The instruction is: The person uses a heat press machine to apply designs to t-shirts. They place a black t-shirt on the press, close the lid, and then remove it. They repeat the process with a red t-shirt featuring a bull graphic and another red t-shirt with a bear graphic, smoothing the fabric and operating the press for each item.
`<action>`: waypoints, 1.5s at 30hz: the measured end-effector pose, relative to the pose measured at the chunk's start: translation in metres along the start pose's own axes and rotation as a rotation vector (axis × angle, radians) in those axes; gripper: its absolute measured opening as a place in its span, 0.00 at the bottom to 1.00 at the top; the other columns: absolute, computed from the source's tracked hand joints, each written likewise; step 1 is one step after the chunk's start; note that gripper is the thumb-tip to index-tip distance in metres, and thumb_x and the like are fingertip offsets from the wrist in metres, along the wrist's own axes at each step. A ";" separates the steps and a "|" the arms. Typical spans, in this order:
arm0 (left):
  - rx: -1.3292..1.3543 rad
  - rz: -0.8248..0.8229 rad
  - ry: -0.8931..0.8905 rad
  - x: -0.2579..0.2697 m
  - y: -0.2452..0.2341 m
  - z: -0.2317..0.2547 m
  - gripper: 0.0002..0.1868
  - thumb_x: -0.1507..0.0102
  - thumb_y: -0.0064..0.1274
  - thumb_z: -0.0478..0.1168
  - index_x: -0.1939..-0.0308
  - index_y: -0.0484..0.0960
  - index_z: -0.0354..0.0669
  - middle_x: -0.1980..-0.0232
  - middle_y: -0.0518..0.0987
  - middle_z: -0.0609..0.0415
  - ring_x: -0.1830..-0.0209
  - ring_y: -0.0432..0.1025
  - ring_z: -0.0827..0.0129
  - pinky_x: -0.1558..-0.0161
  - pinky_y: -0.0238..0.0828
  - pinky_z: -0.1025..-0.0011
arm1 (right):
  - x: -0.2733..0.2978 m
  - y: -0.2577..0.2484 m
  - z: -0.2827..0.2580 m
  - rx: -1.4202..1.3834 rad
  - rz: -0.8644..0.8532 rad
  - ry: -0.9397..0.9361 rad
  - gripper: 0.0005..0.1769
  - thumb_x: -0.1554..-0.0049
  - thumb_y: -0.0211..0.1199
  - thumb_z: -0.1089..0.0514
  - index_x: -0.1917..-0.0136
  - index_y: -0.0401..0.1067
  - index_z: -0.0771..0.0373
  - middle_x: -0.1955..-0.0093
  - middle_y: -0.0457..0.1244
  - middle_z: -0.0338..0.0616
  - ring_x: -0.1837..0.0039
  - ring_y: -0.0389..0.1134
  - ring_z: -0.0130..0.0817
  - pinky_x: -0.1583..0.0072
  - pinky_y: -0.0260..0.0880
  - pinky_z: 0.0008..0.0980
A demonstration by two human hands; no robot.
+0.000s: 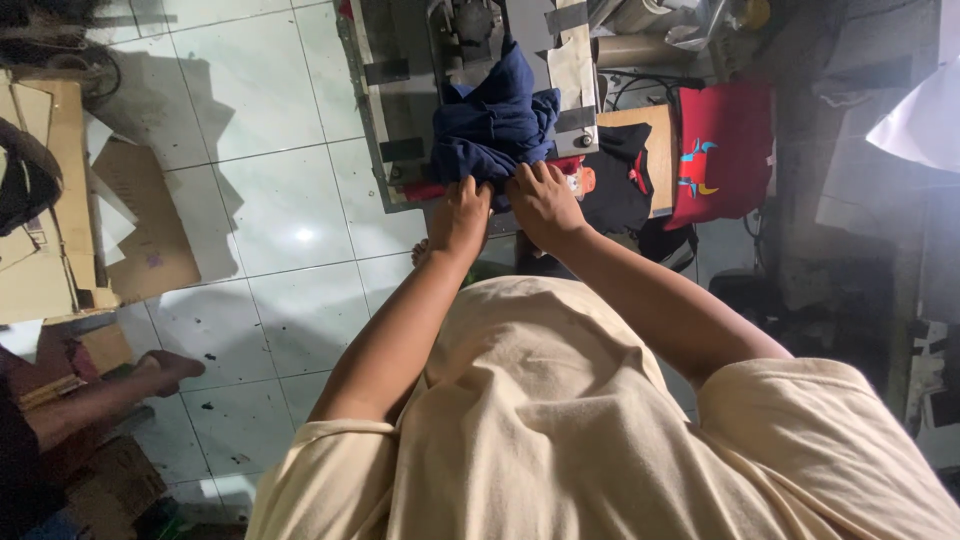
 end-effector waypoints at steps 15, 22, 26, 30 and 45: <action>0.033 -0.070 -0.042 0.004 0.016 -0.006 0.16 0.41 0.65 0.44 0.55 0.77 0.46 0.61 0.72 0.51 0.59 0.77 0.55 0.70 0.79 0.62 | 0.001 0.012 0.007 -0.078 -0.097 0.016 0.08 0.43 0.54 0.57 0.50 0.70 0.55 0.51 0.58 0.43 0.46 0.60 0.45 0.54 0.62 0.40; 0.075 -0.098 -0.056 0.005 0.016 -0.008 0.16 0.41 0.64 0.43 0.54 0.77 0.44 0.60 0.73 0.49 0.59 0.76 0.51 0.68 0.79 0.58 | 0.009 0.033 0.011 -0.075 -0.109 0.046 0.08 0.43 0.55 0.56 0.50 0.70 0.54 0.51 0.59 0.43 0.45 0.61 0.46 0.55 0.65 0.42; 0.177 -0.229 -0.140 0.000 0.017 -0.014 0.14 0.37 0.60 0.43 0.52 0.75 0.45 0.49 0.76 0.43 0.50 0.77 0.48 0.57 0.81 0.55 | 0.022 0.074 0.016 -0.091 -0.211 -0.017 0.14 0.39 0.54 0.58 0.42 0.74 0.59 0.36 0.62 0.50 0.29 0.57 0.57 0.48 0.69 0.46; 0.770 -0.376 -0.668 -0.012 0.009 -0.045 0.28 0.32 0.37 0.62 0.47 0.80 0.46 0.60 0.86 0.53 0.51 0.81 0.57 0.50 0.74 0.53 | 0.022 0.104 0.023 -0.021 -0.458 -0.037 0.16 0.33 0.53 0.58 0.37 0.76 0.59 0.26 0.60 0.47 0.19 0.48 0.59 0.39 0.68 0.44; 0.173 -0.232 -0.108 -0.008 0.030 -0.022 0.19 0.39 0.62 0.45 0.46 0.77 0.45 0.48 0.76 0.43 0.46 0.75 0.48 0.52 0.81 0.57 | 0.018 0.144 0.043 -0.186 -0.181 0.000 0.17 0.49 0.57 0.46 0.47 0.72 0.47 0.43 0.59 0.40 0.43 0.59 0.45 0.60 0.69 0.41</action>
Point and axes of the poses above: each hand's wrist, its own x-axis away from the middle knuckle, its own y-axis out of the palm, z = x × y, the point moved 10 cm from there along -x, towards the middle knuckle
